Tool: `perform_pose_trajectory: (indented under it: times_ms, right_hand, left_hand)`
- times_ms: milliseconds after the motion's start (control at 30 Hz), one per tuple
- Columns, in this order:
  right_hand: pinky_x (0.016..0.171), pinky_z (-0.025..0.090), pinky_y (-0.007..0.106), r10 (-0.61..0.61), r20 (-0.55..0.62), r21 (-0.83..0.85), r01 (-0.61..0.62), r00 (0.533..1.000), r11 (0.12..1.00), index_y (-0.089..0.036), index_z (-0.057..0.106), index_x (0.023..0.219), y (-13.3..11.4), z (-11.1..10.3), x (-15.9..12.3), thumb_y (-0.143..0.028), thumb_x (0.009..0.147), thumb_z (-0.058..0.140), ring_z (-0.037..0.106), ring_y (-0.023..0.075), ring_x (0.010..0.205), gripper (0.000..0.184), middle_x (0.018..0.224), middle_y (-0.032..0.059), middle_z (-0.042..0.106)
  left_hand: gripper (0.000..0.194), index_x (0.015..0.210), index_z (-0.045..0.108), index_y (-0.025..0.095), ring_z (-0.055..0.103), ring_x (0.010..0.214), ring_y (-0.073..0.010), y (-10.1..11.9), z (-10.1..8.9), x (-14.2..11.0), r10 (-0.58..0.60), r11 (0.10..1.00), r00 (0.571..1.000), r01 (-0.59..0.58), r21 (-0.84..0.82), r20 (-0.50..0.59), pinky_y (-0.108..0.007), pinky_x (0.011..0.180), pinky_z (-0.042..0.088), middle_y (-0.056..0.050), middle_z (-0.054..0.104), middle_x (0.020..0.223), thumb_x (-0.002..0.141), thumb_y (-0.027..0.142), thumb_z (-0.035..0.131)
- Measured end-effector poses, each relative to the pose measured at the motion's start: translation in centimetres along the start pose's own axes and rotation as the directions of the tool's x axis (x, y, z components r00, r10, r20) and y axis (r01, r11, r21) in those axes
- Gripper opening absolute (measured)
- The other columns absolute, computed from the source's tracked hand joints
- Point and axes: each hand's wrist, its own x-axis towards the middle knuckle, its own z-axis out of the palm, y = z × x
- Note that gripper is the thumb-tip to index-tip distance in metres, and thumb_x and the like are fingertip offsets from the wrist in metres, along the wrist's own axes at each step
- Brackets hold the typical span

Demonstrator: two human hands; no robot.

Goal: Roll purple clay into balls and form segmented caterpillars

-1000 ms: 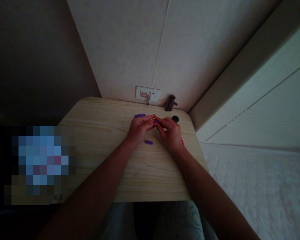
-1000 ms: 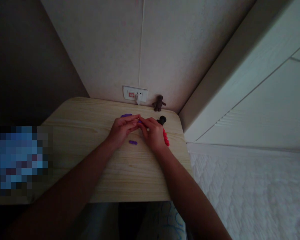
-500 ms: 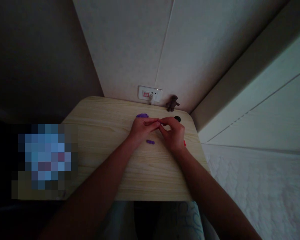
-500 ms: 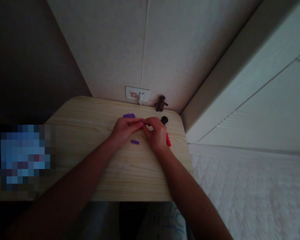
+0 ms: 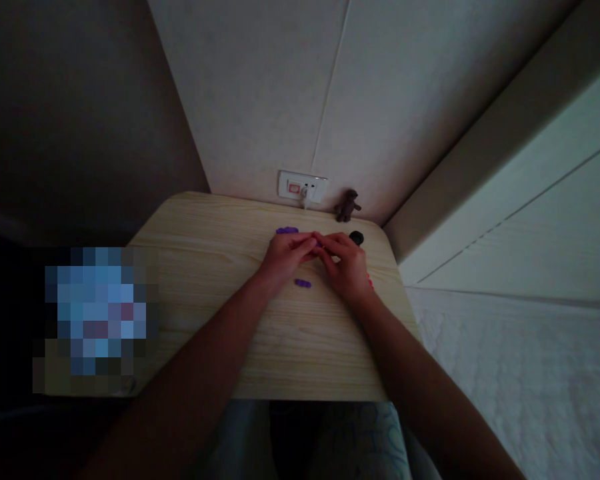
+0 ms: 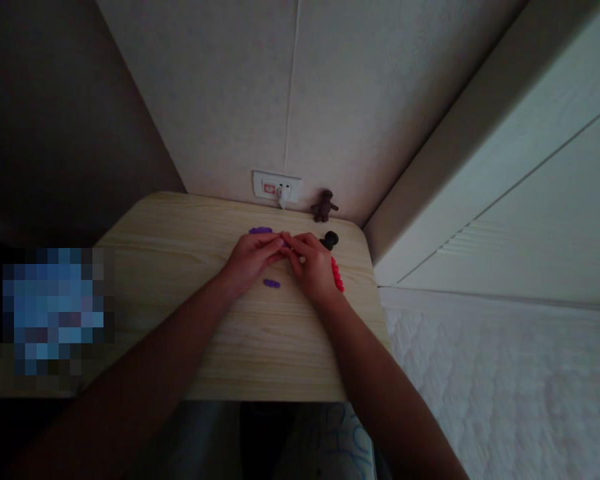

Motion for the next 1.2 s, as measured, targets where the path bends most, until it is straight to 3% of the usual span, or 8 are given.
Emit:
perform_pose_trajectory:
  times_ms: [100, 233, 400, 567, 900, 1033, 1200]
  right_hand:
    - [0.091, 0.061, 0.04, -0.044, 0.029, -0.089, 0.046, 0.999, 0.995, -0.023, 0.08, 0.116, 0.07, 0.18, 0.12, -0.023, 0.101, 0.061, 0.075, 0.0228, 0.099, 0.025, 0.108, 0.0101, 0.081]
    - [0.091, 0.061, 0.041, -0.052, -0.011, -0.166, 0.049, 0.999, 0.985, -0.022, 0.081, 0.11, 0.32, 0.5, 0.14, -0.021, 0.101, 0.059, 0.077, 0.0245, 0.097, 0.024, 0.105, 0.0095, 0.083]
    - [0.083, 0.062, 0.038, -0.044, -0.143, -0.055, 0.036, 0.989, 0.998, -0.021, 0.081, 0.098, 0.18, 0.52, 0.01, -0.02, 0.094, 0.07, 0.075, 0.0225, 0.088, 0.012, 0.097, 0.0088, 0.081]
    - [0.072, 0.059, 0.034, 0.052, -0.13, -0.001, -0.052, 0.99, 0.999, -0.02, 0.077, 0.088, -0.14, 0.42, -0.08, -0.016, 0.089, 0.072, 0.068, 0.0176, 0.073, 0.006, 0.087, 0.0048, 0.073]
    - [0.087, 0.062, 0.037, 0.051, -0.043, 0.039, -0.049, 0.998, 0.998, -0.027, 0.081, 0.116, -0.13, 0.25, -0.16, -0.026, 0.097, 0.07, 0.074, 0.0207, 0.095, 0.022, 0.105, 0.0072, 0.077]
    - [0.086, 0.062, 0.036, -0.017, -0.025, -0.011, 0.017, 1.0, 1.0, -0.025, 0.081, 0.116, 0.22, 0.1, -0.07, -0.026, 0.098, 0.069, 0.074, 0.0209, 0.096, 0.022, 0.106, 0.0084, 0.078]
    - [0.082, 0.061, 0.035, -0.068, 0.066, -0.128, 0.076, 0.996, 0.989, -0.02, 0.079, 0.115, 0.27, -0.03, 0.0, -0.025, 0.1, 0.065, 0.073, 0.0204, 0.088, 0.022, 0.104, 0.0108, 0.077]
  left_hand:
    - [0.041, 0.108, 0.079, 0.012, 0.077, 0.081, -0.0181, 0.09, -0.1, 0.06, -0.023, 1.0, 0.995, 0.024, 0.007, -0.099, -0.044, 0.096, 0.063, -0.009, 0.081, 0.095, 0.072, 0.026, 0.09]
    - [0.034, 0.098, 0.082, 0.011, 0.077, 0.08, -0.0191, 0.36, -0.04, -0.03, -0.055, 0.998, 0.995, 0.052, -0.031, -0.082, -0.043, 0.097, 0.063, -0.009, 0.081, 0.088, 0.069, 0.028, 0.091]
    - [0.037, 0.088, 0.084, 0.013, 0.077, 0.086, -0.0187, 0.11, 0.03, 0.01, -0.037, 0.998, 0.995, 0.033, -0.048, -0.09, -0.043, 0.104, 0.059, -0.009, 0.081, 0.093, 0.058, 0.029, 0.098]
    - [0.042, 0.09, 0.086, 0.017, 0.076, 0.09, -0.0207, -0.27, -0.09, 0.07, 0.031, 0.994, 0.997, -0.023, 0.108, -0.076, -0.044, 0.105, 0.058, -0.008, 0.083, 0.096, 0.054, 0.033, 0.099]
    - [0.041, 0.087, 0.084, 0.014, 0.077, 0.083, -0.0222, -0.17, -0.35, 0.31, 0.093, 0.993, 0.985, -0.083, 0.079, -0.143, -0.048, 0.098, 0.062, -0.009, 0.081, 0.09, 0.054, 0.032, 0.099]
    - [0.042, 0.093, 0.081, 0.012, 0.077, 0.078, -0.0212, -0.31, -0.35, 0.3, 0.068, 0.997, 0.988, -0.062, 0.049, -0.14, -0.049, 0.096, 0.064, -0.009, 0.081, 0.088, 0.059, 0.031, 0.097]
    - [0.038, 0.105, 0.079, 0.013, 0.077, 0.074, -0.019, -0.24, -0.4, 0.12, 0.023, 0.997, 0.99, -0.012, 0.077, -0.139, -0.043, 0.09, 0.065, -0.008, 0.08, 0.083, 0.069, 0.024, 0.088]
